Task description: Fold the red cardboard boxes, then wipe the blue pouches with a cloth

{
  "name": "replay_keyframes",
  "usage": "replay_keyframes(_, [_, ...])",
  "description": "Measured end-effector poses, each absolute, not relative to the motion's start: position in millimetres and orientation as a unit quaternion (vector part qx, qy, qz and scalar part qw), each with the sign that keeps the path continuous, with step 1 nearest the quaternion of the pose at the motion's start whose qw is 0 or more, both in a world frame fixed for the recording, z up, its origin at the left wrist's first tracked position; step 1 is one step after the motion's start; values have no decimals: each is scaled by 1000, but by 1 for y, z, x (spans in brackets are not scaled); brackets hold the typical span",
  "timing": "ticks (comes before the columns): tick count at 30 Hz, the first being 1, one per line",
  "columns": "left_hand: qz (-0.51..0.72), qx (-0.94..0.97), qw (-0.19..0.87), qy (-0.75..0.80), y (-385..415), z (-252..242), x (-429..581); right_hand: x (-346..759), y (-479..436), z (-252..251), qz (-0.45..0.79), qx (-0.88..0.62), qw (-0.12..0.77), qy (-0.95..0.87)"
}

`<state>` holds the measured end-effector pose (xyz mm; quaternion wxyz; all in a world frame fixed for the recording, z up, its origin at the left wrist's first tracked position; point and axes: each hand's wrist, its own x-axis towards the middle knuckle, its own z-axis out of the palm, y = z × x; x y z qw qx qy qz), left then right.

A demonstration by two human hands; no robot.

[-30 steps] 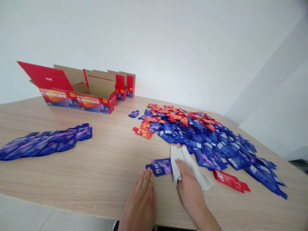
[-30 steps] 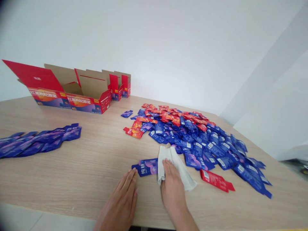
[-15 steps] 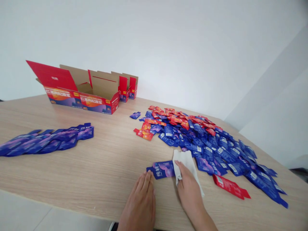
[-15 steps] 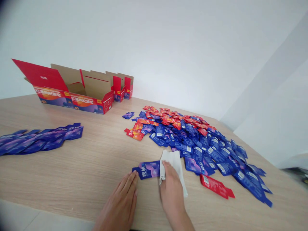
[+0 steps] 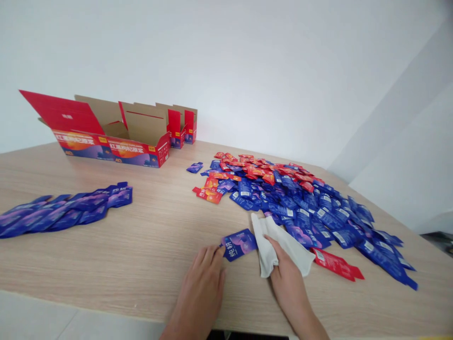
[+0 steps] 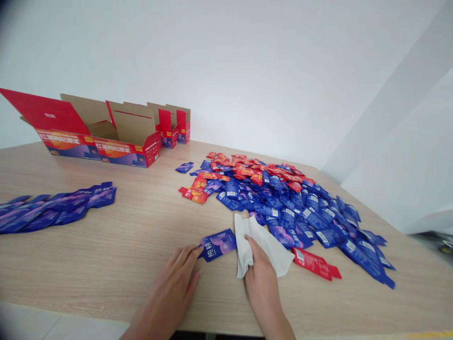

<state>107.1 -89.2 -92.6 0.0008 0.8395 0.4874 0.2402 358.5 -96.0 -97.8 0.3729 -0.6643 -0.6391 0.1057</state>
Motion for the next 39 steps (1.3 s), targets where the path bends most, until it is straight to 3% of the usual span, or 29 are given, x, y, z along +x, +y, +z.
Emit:
replay_keyframes(13, [152,850,-46,503,-58,-61,127,359,-97,-78,208,-593,584,-514])
replay_keyframes(27, [156,827,-30,539,-50,-56,162,359,-95,-83,246,-575,627,-465])
replay_keyframes(35, [190,791,81,577,-55,-45,140,360,-94,-68,290,-521,716,-364])
replay_keyframes(39, [191,792,163,557,-51,-43,130,346,-102,-45,299,-519,703,-385])
